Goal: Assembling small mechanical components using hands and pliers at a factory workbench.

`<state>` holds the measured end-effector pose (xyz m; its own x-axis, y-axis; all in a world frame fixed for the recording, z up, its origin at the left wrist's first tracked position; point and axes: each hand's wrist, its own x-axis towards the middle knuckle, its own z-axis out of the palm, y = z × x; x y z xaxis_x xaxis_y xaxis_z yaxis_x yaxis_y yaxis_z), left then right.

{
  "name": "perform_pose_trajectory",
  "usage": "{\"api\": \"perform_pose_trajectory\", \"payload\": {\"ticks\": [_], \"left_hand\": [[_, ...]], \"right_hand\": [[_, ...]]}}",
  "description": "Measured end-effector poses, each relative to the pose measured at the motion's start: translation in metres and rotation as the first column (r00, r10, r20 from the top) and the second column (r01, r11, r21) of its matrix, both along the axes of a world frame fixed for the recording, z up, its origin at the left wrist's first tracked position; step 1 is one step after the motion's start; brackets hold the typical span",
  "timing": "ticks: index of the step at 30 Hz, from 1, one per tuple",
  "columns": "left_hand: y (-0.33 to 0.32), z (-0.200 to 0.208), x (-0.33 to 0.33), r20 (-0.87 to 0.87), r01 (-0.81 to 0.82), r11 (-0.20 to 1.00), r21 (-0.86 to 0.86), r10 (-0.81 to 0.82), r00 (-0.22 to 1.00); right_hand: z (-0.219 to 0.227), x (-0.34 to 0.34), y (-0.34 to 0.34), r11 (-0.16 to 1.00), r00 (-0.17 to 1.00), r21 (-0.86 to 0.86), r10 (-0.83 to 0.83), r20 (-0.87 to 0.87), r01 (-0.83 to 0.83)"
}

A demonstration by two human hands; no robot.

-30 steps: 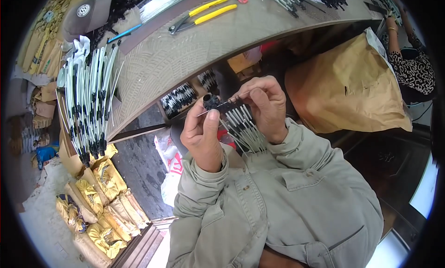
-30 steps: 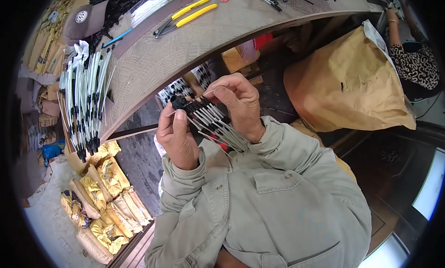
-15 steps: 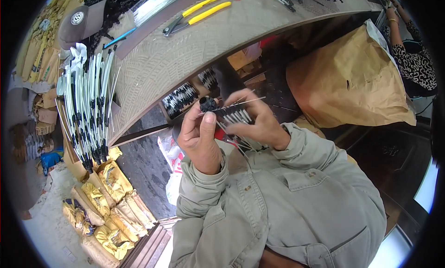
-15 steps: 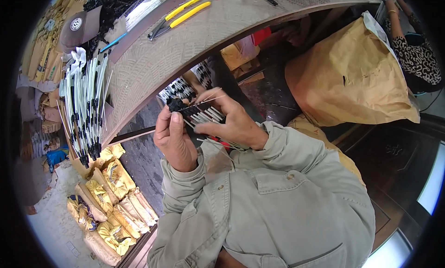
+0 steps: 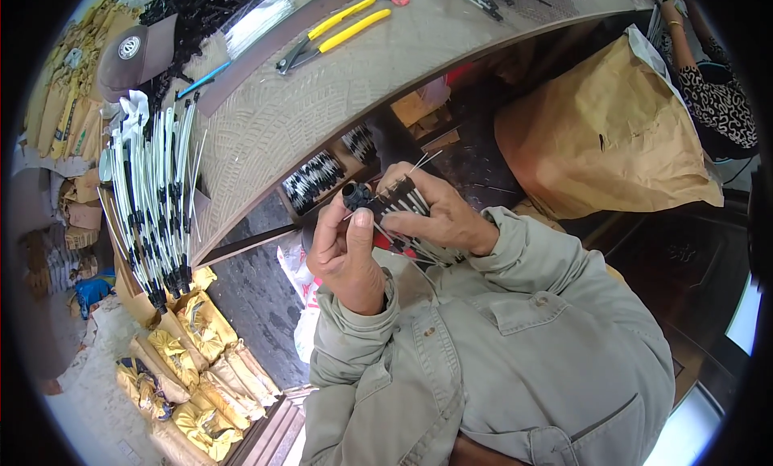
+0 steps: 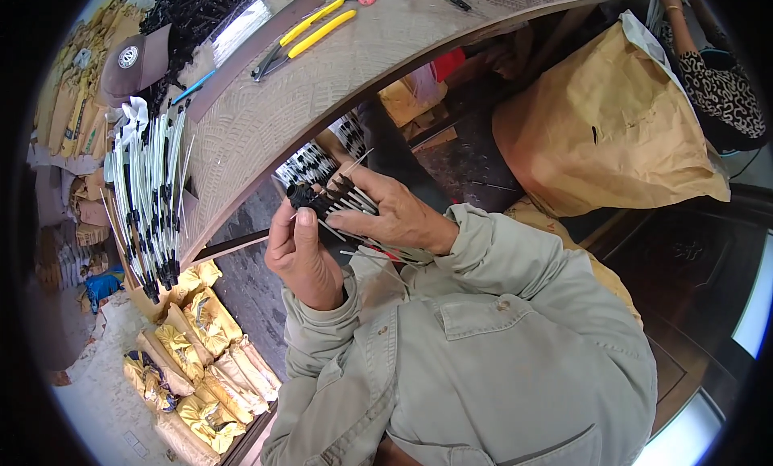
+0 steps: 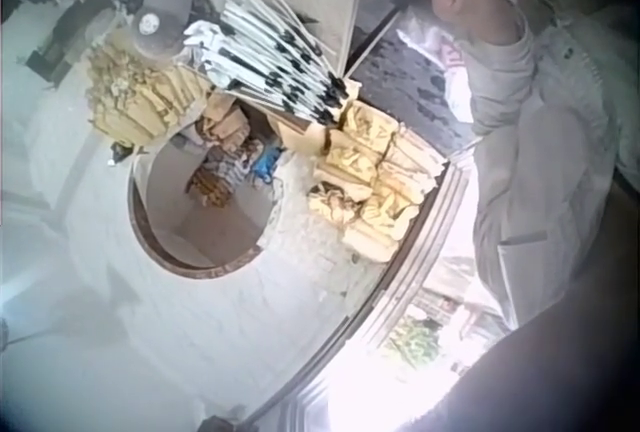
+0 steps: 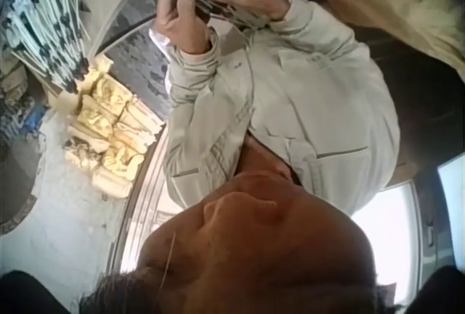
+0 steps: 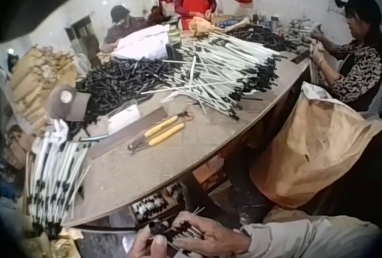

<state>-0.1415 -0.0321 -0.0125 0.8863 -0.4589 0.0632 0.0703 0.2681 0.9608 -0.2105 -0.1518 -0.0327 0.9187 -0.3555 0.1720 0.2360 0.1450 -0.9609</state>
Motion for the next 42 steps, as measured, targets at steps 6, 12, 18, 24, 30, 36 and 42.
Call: {"api": "perform_pose_trajectory", "payload": {"ticks": [6,12,18,24,30,36,42], "left_hand": [[0.002,0.001,0.0,0.063,0.039,0.999,0.023,-0.04,0.997],[0.008,0.0,0.006,0.02,0.115,0.993,0.026,-0.116,0.993],[0.014,-0.003,0.009,-0.034,0.183,0.981,-0.058,-0.186,0.982],[0.017,-0.003,0.013,-0.043,0.291,0.955,-0.059,-0.293,0.955],[0.013,0.004,0.012,0.036,0.335,0.942,-0.015,-0.334,0.942],[0.015,0.003,0.018,0.193,0.338,0.941,0.014,-0.335,0.922],[0.023,0.001,0.023,0.132,0.372,0.928,-0.02,-0.366,0.921]], "right_hand": [[-0.001,0.001,0.002,0.998,1.0,0.062,0.005,0.014,-0.006],[0.002,-0.003,-0.003,0.995,0.991,0.043,0.09,-0.095,-0.086],[-0.001,-0.003,-0.01,0.993,0.996,-0.077,0.084,-0.042,-0.087],[-0.001,-0.001,-0.018,0.905,0.957,0.339,0.286,-0.042,-0.256],[0.006,-0.004,-0.018,0.914,0.949,0.318,0.298,-0.107,-0.251],[-0.004,-0.002,-0.016,0.937,0.969,0.26,0.247,-0.025,-0.233],[0.013,-0.01,-0.016,0.961,0.97,0.152,0.239,-0.034,-0.231]]}}
